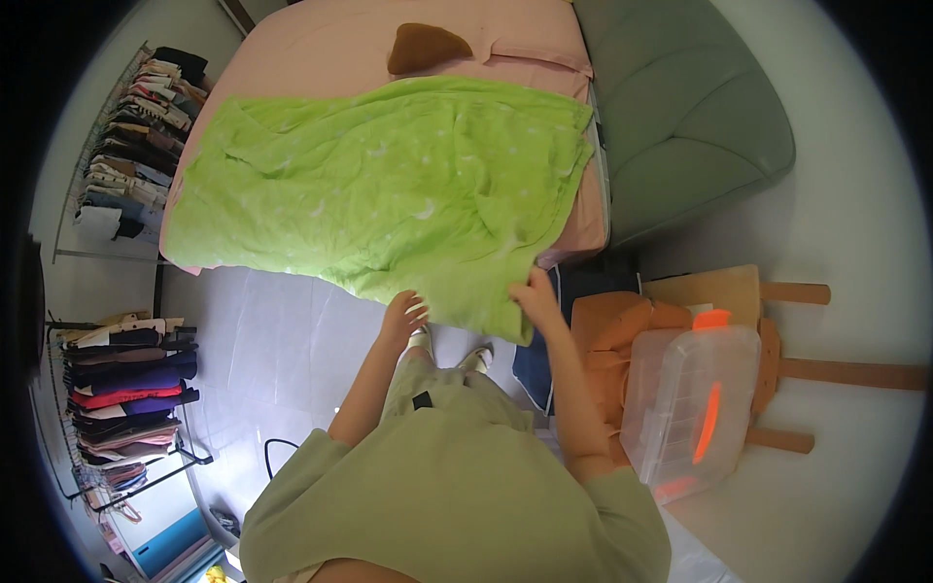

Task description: The person folds a green and pink patterned blanket on top of a bed by aligning the corners and folding it into a smaller rectangular shape.

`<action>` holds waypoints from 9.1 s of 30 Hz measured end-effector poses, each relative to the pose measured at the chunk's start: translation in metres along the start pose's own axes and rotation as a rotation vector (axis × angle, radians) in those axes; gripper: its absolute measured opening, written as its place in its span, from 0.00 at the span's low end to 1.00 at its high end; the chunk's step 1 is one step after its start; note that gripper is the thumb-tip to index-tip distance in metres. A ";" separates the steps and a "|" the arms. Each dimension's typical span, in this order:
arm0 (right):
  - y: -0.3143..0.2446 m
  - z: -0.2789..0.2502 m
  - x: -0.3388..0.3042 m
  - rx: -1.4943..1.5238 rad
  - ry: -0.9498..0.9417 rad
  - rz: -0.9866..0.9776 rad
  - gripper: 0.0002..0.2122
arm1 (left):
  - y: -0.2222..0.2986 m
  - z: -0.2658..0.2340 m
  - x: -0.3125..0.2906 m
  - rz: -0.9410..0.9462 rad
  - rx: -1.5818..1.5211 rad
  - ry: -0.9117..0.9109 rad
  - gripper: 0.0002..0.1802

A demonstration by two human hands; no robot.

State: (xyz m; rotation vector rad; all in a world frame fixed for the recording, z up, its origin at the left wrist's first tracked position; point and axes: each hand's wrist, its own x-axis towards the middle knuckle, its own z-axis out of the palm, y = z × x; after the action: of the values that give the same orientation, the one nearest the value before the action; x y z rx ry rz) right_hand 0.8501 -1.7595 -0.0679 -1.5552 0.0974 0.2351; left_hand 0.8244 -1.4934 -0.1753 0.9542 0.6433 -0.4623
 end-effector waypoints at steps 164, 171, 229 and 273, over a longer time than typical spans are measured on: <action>0.130 -0.037 0.205 -0.409 0.131 0.383 0.27 | 0.349 0.449 0.338 1.184 1.030 -0.954 0.05; 0.144 0.027 0.150 -0.531 0.221 0.471 0.21 | 0.340 0.441 0.296 1.145 0.943 -1.035 0.06; 0.005 -0.117 0.303 -0.208 1.089 -0.428 0.29 | 0.249 0.490 0.317 1.053 1.088 -1.251 0.08; 0.065 -0.338 0.567 -1.294 0.796 0.198 0.13 | 0.313 0.294 0.657 1.151 2.055 -0.369 0.11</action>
State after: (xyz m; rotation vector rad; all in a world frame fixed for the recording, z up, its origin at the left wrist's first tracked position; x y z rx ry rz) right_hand 1.4178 -2.0463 -0.2567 -2.8569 0.8595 -0.2609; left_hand 1.5824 -1.6420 -0.3145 2.7497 -1.1337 -0.0618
